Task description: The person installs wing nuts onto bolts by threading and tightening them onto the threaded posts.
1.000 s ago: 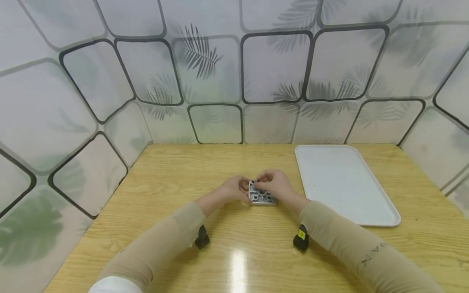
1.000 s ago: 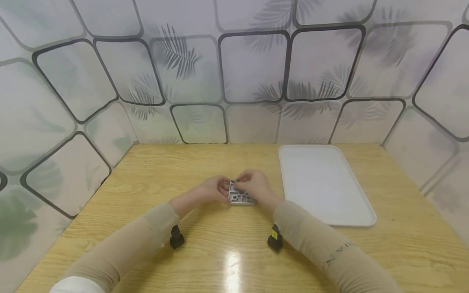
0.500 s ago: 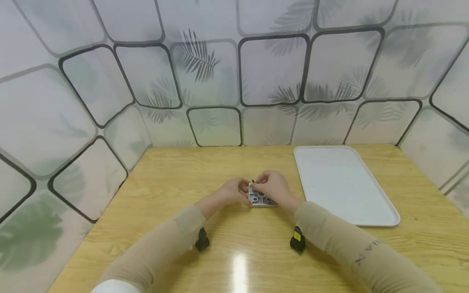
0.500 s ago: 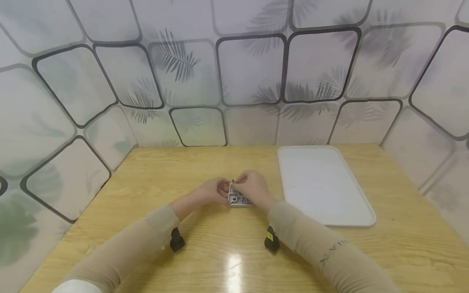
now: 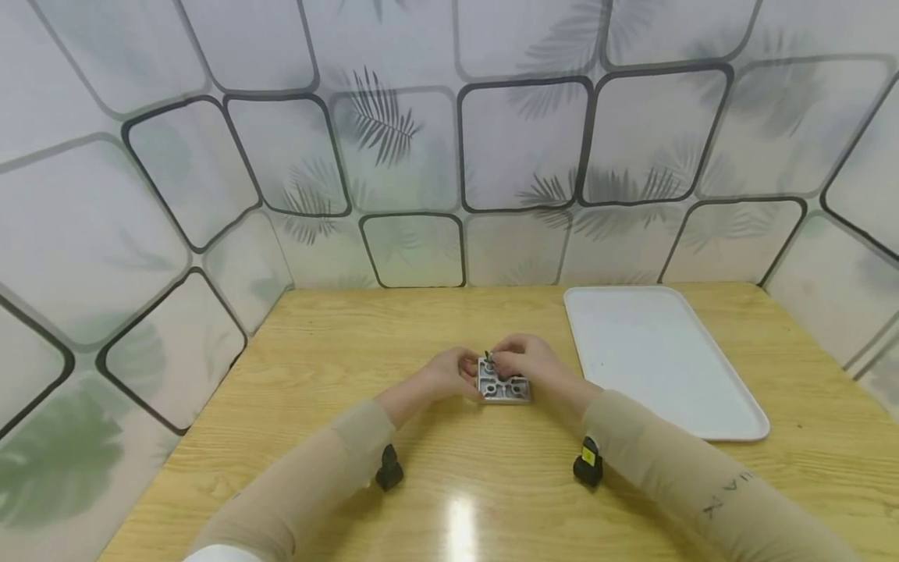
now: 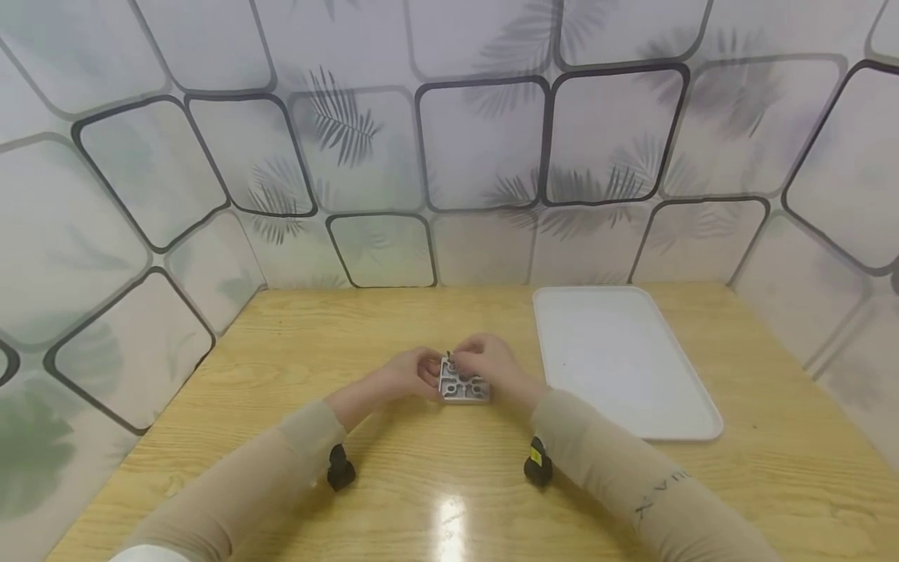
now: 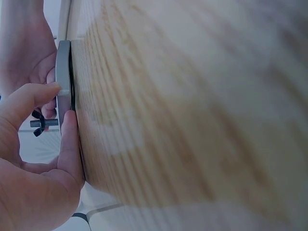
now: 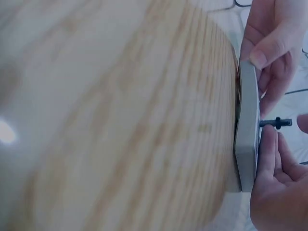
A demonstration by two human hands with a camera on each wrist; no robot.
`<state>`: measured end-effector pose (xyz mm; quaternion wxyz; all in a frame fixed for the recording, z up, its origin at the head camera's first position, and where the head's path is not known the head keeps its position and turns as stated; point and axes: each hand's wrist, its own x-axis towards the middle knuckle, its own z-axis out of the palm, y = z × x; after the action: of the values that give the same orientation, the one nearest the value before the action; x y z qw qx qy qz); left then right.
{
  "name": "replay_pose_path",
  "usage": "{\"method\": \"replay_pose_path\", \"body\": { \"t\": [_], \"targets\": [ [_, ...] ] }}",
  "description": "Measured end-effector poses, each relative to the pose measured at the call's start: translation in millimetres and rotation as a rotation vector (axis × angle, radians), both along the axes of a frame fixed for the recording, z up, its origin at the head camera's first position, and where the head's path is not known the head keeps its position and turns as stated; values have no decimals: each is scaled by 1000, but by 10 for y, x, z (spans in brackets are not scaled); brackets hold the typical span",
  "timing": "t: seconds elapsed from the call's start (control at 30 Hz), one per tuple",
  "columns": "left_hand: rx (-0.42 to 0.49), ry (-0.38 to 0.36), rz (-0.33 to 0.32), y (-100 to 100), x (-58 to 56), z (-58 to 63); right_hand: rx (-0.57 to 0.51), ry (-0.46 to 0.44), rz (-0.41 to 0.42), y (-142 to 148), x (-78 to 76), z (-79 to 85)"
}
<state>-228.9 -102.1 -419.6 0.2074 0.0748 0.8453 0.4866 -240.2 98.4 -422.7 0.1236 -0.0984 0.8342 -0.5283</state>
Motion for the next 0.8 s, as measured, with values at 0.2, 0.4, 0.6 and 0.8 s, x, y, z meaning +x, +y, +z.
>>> {"method": "replay_pose_path", "body": {
  "t": [0.2,0.4,0.6,0.8],
  "targets": [
    [0,13,1,6,-3,-9,-73,-29,5,5,-41,-22],
    [-2,8,0,5,7,1,-72,-33,-22,-19,-32,-34],
    [-9,-1,-4,-7,11,7,-56,-23,-23,-30,25,11],
    [0,-8,5,-17,24,-5,-26,-1,-15,-25,38,-12]
  ]
}}
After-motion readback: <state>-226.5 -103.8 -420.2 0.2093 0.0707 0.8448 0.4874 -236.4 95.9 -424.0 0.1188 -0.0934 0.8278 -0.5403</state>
